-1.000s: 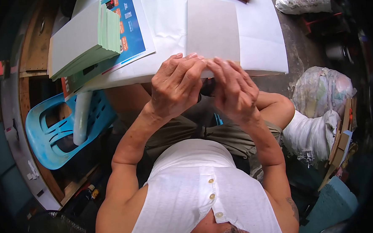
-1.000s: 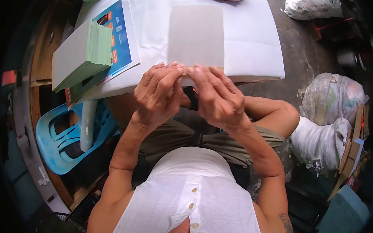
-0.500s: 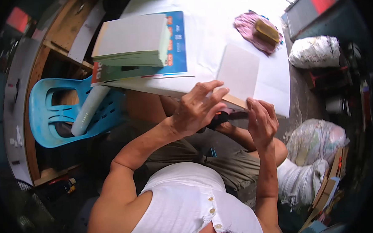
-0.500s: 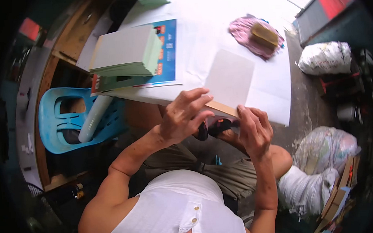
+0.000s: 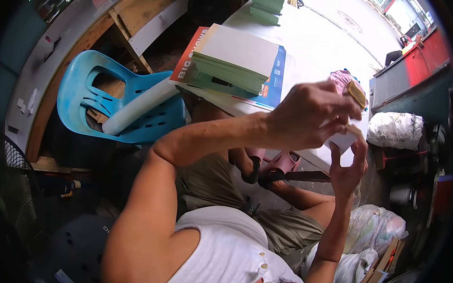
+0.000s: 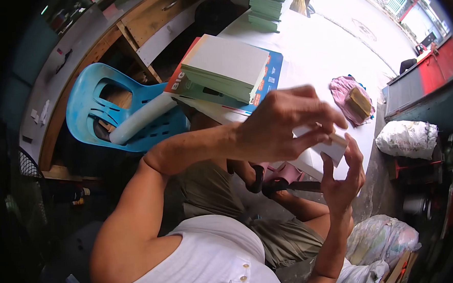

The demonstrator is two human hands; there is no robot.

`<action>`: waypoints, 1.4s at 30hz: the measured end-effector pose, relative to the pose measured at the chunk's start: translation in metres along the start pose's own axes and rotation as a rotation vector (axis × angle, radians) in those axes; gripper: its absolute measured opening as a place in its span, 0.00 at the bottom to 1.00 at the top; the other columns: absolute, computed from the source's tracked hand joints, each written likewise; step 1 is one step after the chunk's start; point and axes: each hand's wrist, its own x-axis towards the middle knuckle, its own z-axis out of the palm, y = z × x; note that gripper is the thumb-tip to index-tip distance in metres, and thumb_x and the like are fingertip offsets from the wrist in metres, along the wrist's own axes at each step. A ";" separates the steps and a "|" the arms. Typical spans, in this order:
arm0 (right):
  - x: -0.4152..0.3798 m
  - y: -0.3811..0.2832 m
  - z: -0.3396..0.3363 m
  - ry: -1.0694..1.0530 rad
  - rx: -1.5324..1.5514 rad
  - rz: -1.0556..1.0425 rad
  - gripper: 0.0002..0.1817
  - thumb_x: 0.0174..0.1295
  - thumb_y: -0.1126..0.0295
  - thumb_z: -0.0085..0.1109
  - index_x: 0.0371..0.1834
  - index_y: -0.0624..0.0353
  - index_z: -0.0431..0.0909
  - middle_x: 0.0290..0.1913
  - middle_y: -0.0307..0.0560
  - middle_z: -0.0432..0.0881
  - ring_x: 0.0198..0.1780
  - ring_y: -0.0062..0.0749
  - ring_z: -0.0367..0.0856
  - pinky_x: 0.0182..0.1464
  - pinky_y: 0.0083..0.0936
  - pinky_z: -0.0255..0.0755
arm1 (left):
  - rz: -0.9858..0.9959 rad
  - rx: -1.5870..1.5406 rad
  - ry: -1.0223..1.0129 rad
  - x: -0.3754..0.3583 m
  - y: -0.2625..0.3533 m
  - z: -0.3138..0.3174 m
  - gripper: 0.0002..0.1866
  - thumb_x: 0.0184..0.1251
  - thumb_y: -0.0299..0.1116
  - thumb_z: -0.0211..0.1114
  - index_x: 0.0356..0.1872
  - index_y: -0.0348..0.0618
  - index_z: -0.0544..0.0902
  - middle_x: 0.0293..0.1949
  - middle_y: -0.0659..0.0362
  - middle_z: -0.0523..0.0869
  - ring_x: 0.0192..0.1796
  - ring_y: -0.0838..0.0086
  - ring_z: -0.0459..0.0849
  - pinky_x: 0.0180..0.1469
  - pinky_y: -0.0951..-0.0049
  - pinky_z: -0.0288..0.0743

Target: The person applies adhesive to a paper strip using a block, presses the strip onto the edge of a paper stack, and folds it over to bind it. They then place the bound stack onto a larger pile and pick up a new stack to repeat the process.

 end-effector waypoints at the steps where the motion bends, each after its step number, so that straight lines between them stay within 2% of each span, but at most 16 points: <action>1: 0.003 0.008 -0.004 -0.097 0.023 0.047 0.17 0.65 0.77 0.69 0.56 0.64 0.80 0.44 0.51 0.89 0.45 0.37 0.90 0.50 0.33 0.81 | 0.001 0.025 0.037 0.012 0.000 -0.010 0.16 0.56 0.25 0.77 0.46 0.46 0.87 0.33 0.62 0.91 0.42 0.70 0.87 0.42 0.68 0.83; 3: 0.012 0.022 0.004 -0.088 0.135 0.102 0.07 0.67 0.76 0.68 0.46 0.61 0.85 0.39 0.45 0.90 0.39 0.27 0.89 0.43 0.25 0.79 | -0.026 0.081 0.072 0.034 0.001 -0.036 0.14 0.56 0.27 0.78 0.44 0.48 0.88 0.31 0.64 0.92 0.44 0.69 0.86 0.47 0.66 0.82; 5: 0.041 0.019 0.012 0.011 0.207 0.154 0.09 0.70 0.75 0.66 0.50 0.63 0.85 0.41 0.47 0.90 0.39 0.28 0.91 0.42 0.28 0.85 | 0.053 0.183 0.079 0.045 -0.011 -0.061 0.16 0.58 0.30 0.79 0.48 0.51 0.88 0.36 0.64 0.93 0.45 0.74 0.88 0.49 0.70 0.80; 9: 0.127 -0.016 0.022 0.202 0.118 -0.056 0.12 0.73 0.75 0.61 0.57 0.56 0.86 0.47 0.51 0.91 0.42 0.34 0.92 0.42 0.29 0.86 | 0.191 0.433 0.115 0.068 -0.025 -0.136 0.17 0.64 0.31 0.78 0.54 0.51 0.88 0.44 0.63 0.93 0.47 0.76 0.91 0.52 0.69 0.80; 10: 0.150 -0.013 0.037 0.350 0.014 -0.336 0.13 0.71 0.75 0.62 0.56 0.54 0.87 0.49 0.49 0.91 0.43 0.37 0.93 0.44 0.30 0.86 | 0.239 0.501 0.118 0.067 -0.030 -0.156 0.17 0.64 0.30 0.77 0.54 0.51 0.88 0.46 0.63 0.93 0.49 0.76 0.91 0.53 0.68 0.79; 12: 0.166 -0.032 0.061 0.402 -0.149 -0.401 0.15 0.65 0.77 0.62 0.54 0.51 0.86 0.50 0.43 0.91 0.46 0.36 0.91 0.45 0.32 0.86 | 0.096 0.609 0.037 0.053 -0.031 -0.189 0.17 0.66 0.28 0.74 0.56 0.51 0.87 0.48 0.63 0.93 0.50 0.75 0.90 0.57 0.66 0.78; 15: 0.134 -0.047 0.113 0.152 -0.215 -0.407 0.14 0.60 0.77 0.66 0.49 0.50 0.87 0.49 0.39 0.91 0.41 0.35 0.90 0.40 0.31 0.86 | -0.300 0.529 -0.203 0.004 -0.049 -0.231 0.25 0.59 0.29 0.75 0.61 0.56 0.85 0.53 0.63 0.91 0.57 0.69 0.86 0.60 0.64 0.78; 17: 0.095 -0.039 0.140 -0.252 -0.143 -0.377 0.16 0.58 0.70 0.72 0.49 0.58 0.84 0.49 0.47 0.89 0.43 0.41 0.90 0.41 0.38 0.86 | -0.466 0.560 -0.342 -0.033 -0.047 -0.238 0.30 0.57 0.30 0.73 0.65 0.51 0.81 0.60 0.55 0.88 0.61 0.63 0.85 0.67 0.60 0.75; 23: 0.087 -0.050 0.138 -0.111 -0.041 -0.057 0.42 0.59 0.60 0.76 0.72 0.71 0.66 0.53 0.69 0.85 0.49 0.54 0.90 0.48 0.44 0.85 | -0.794 0.632 -0.406 -0.059 -0.033 -0.229 0.53 0.57 0.49 0.81 0.78 0.34 0.62 0.64 0.39 0.82 0.66 0.55 0.83 0.72 0.59 0.73; 27: 0.100 -0.060 0.137 -0.331 0.006 0.016 0.39 0.62 0.65 0.72 0.67 0.81 0.64 0.30 0.69 0.86 0.32 0.58 0.90 0.39 0.45 0.84 | -0.846 0.686 -0.501 -0.045 -0.046 -0.228 0.33 0.55 0.49 0.79 0.56 0.33 0.85 0.43 0.44 0.91 0.47 0.58 0.91 0.58 0.62 0.82; 29: 0.106 -0.062 0.140 -0.382 -0.008 0.018 0.35 0.63 0.67 0.71 0.65 0.80 0.66 0.28 0.67 0.86 0.31 0.58 0.90 0.38 0.44 0.84 | -0.793 0.838 -0.563 -0.036 -0.046 -0.227 0.22 0.55 0.46 0.76 0.41 0.37 0.92 0.32 0.48 0.92 0.39 0.62 0.92 0.50 0.65 0.83; 31: 0.109 -0.068 0.141 -0.402 -0.031 -0.011 0.25 0.64 0.71 0.68 0.58 0.75 0.70 0.25 0.65 0.85 0.30 0.58 0.90 0.36 0.44 0.83 | -0.753 0.882 -0.612 -0.033 -0.050 -0.228 0.22 0.59 0.45 0.74 0.40 0.32 0.91 0.31 0.46 0.92 0.36 0.62 0.92 0.45 0.65 0.83; 34: 0.108 -0.067 0.150 -0.413 -0.126 -0.102 0.32 0.64 0.70 0.71 0.67 0.73 0.69 0.25 0.64 0.86 0.28 0.52 0.90 0.34 0.41 0.85 | -0.769 0.788 -0.602 -0.035 -0.051 -0.235 0.19 0.61 0.41 0.71 0.39 0.30 0.90 0.30 0.47 0.91 0.33 0.63 0.92 0.42 0.67 0.83; 35: 0.108 -0.070 0.146 -0.398 -0.064 -0.106 0.18 0.63 0.74 0.66 0.52 0.71 0.73 0.25 0.68 0.84 0.30 0.57 0.90 0.34 0.48 0.83 | -0.783 0.728 -0.583 -0.037 -0.052 -0.238 0.18 0.61 0.39 0.71 0.39 0.30 0.90 0.29 0.48 0.91 0.32 0.64 0.92 0.42 0.68 0.83; 39: 0.109 -0.072 0.146 -0.394 -0.031 -0.079 0.17 0.62 0.79 0.62 0.53 0.71 0.73 0.24 0.68 0.84 0.30 0.57 0.90 0.34 0.47 0.84 | -0.819 0.681 -0.518 -0.040 -0.052 -0.240 0.17 0.58 0.38 0.73 0.38 0.30 0.90 0.29 0.48 0.92 0.32 0.64 0.92 0.43 0.68 0.83; 42: 0.102 -0.060 0.140 -0.408 0.066 -0.121 0.27 0.63 0.69 0.70 0.60 0.67 0.67 0.22 0.60 0.83 0.27 0.57 0.87 0.31 0.47 0.79 | -0.723 0.934 -0.630 -0.029 -0.041 -0.243 0.21 0.57 0.43 0.76 0.40 0.31 0.90 0.34 0.46 0.92 0.38 0.62 0.93 0.46 0.67 0.83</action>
